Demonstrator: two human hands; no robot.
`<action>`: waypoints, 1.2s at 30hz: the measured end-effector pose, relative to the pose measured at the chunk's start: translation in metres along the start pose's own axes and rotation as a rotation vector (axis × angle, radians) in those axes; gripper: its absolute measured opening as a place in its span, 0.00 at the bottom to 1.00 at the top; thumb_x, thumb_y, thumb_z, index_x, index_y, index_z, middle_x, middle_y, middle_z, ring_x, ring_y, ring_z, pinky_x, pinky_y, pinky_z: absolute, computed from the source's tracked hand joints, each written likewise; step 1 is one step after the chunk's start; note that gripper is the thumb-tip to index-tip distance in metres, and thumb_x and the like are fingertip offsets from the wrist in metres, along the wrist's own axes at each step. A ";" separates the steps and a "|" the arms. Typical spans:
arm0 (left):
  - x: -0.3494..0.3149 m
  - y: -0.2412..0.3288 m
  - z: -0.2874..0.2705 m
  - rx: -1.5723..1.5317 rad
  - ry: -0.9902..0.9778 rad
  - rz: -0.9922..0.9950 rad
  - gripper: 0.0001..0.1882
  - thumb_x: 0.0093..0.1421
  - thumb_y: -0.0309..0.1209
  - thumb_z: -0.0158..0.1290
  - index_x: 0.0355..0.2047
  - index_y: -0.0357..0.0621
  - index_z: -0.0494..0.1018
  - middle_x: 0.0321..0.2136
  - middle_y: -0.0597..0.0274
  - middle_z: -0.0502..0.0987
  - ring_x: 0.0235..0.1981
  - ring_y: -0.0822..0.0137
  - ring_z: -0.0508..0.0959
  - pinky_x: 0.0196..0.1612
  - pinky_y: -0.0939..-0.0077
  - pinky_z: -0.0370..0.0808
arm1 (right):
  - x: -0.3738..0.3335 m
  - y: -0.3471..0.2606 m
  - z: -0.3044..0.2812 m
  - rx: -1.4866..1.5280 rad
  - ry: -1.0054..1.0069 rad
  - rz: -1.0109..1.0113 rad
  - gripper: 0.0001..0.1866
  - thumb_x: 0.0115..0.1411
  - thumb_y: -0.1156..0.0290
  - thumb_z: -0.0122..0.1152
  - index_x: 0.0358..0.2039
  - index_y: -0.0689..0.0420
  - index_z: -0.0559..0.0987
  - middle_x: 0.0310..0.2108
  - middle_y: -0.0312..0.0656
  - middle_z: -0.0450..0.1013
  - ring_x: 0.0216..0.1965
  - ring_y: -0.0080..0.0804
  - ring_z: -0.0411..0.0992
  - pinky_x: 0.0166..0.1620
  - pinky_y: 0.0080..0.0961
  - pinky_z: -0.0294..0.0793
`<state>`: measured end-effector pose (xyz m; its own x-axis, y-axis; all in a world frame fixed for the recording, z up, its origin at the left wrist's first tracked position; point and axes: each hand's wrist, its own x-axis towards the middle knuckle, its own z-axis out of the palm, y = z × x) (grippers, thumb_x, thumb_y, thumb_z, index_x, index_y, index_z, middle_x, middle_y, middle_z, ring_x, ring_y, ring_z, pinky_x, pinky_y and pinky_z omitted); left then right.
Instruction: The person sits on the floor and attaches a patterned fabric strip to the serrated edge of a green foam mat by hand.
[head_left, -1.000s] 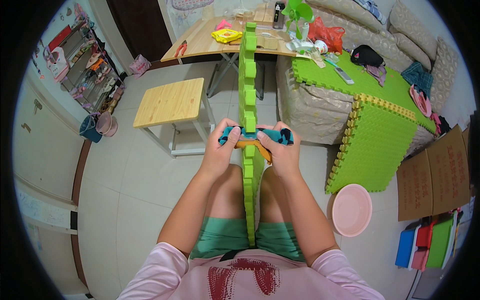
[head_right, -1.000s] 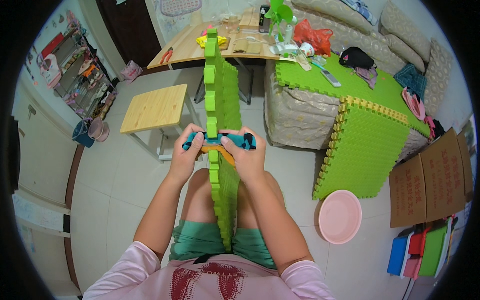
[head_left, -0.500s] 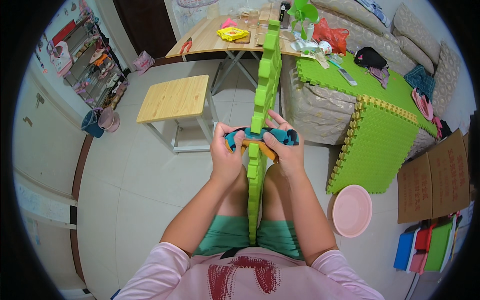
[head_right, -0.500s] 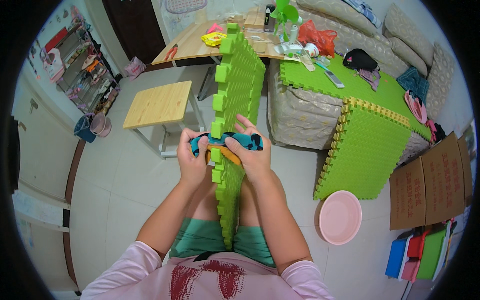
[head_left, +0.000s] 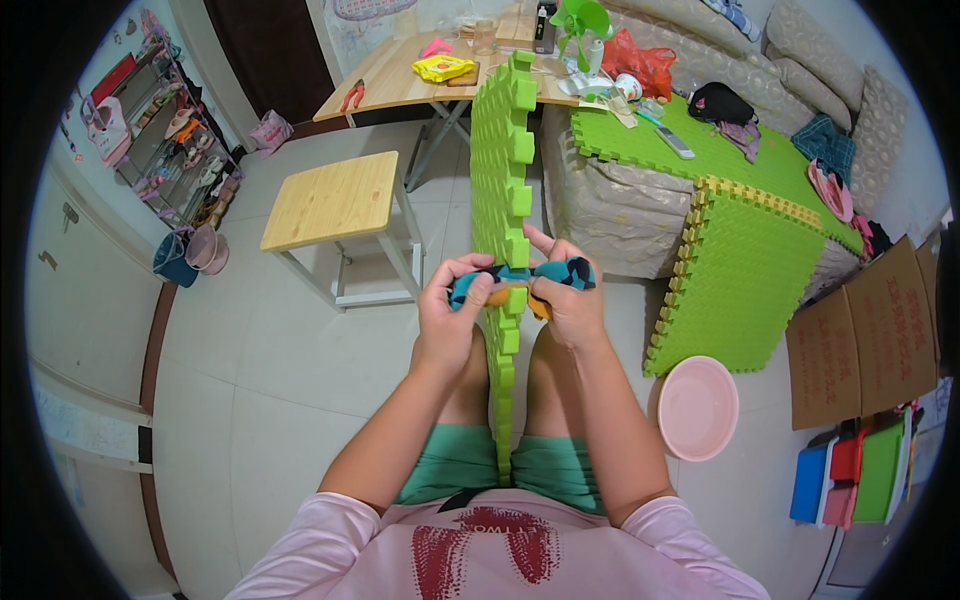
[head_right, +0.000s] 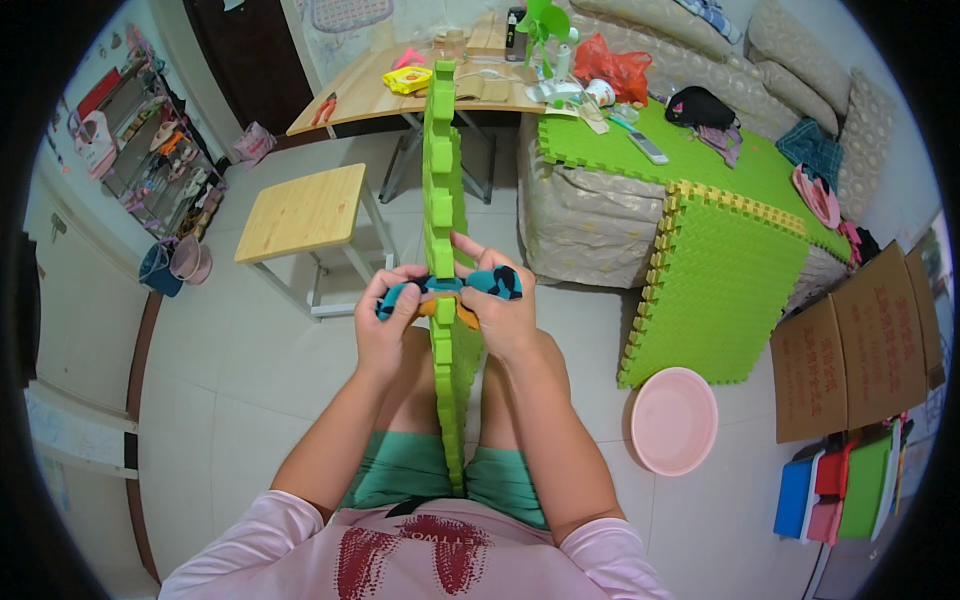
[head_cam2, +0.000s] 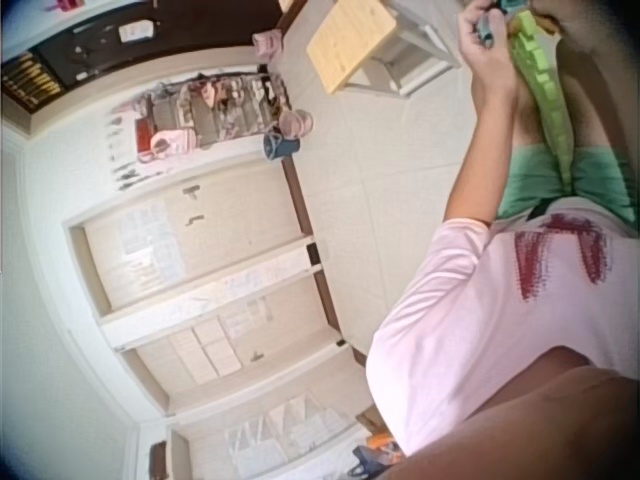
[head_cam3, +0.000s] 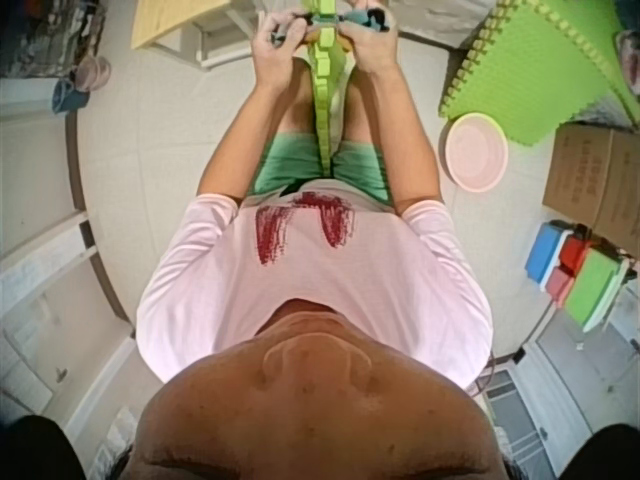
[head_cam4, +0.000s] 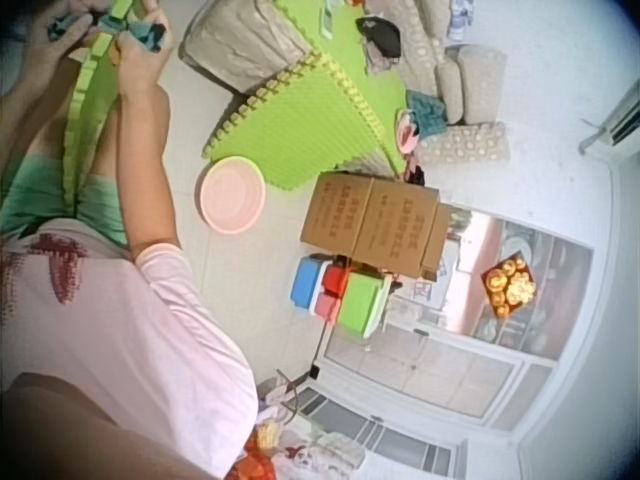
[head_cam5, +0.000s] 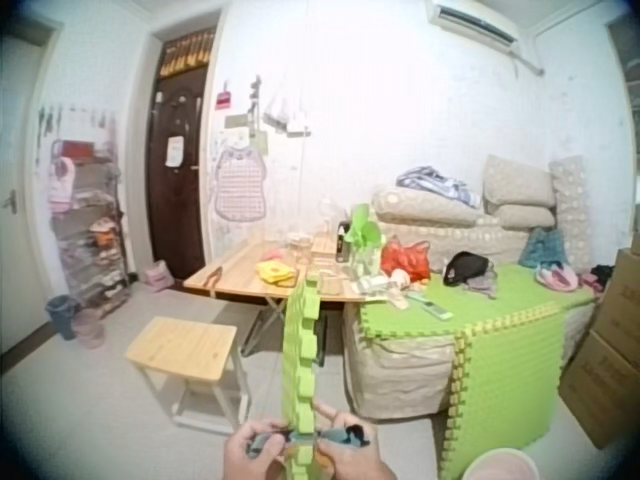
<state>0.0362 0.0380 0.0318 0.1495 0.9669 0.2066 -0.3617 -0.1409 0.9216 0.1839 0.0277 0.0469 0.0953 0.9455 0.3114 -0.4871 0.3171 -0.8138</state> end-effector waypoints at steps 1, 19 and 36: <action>-0.002 0.000 -0.001 0.158 -0.032 0.107 0.08 0.60 0.30 0.49 0.30 0.39 0.63 0.43 0.52 0.70 0.43 0.67 0.73 0.44 0.75 0.71 | -0.001 0.002 0.001 0.000 0.002 -0.008 0.10 0.46 0.88 0.50 0.17 0.61 0.61 0.53 0.62 0.60 0.53 0.53 0.64 0.50 0.34 0.68; -0.002 -0.002 0.012 -0.028 0.083 0.043 0.07 0.59 0.28 0.50 0.30 0.40 0.63 0.35 0.58 0.74 0.32 0.76 0.72 0.35 0.85 0.70 | -0.008 -0.005 -0.002 -0.214 0.066 -0.094 0.10 0.44 0.81 0.56 0.16 0.59 0.63 0.51 0.60 0.63 0.50 0.34 0.65 0.45 0.26 0.66; -0.007 -0.002 0.002 -0.007 0.130 -0.077 0.08 0.60 0.28 0.49 0.31 0.41 0.61 0.43 0.47 0.71 0.39 0.66 0.73 0.46 0.73 0.70 | -0.015 -0.004 0.006 -0.194 0.067 -0.152 0.11 0.47 0.78 0.62 0.16 0.63 0.67 0.51 0.60 0.62 0.54 0.46 0.62 0.52 0.35 0.65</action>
<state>0.0378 0.0312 0.0292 0.0564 0.9943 0.0902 -0.3604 -0.0639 0.9306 0.1789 0.0118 0.0483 0.2156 0.8865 0.4094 -0.2879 0.4584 -0.8409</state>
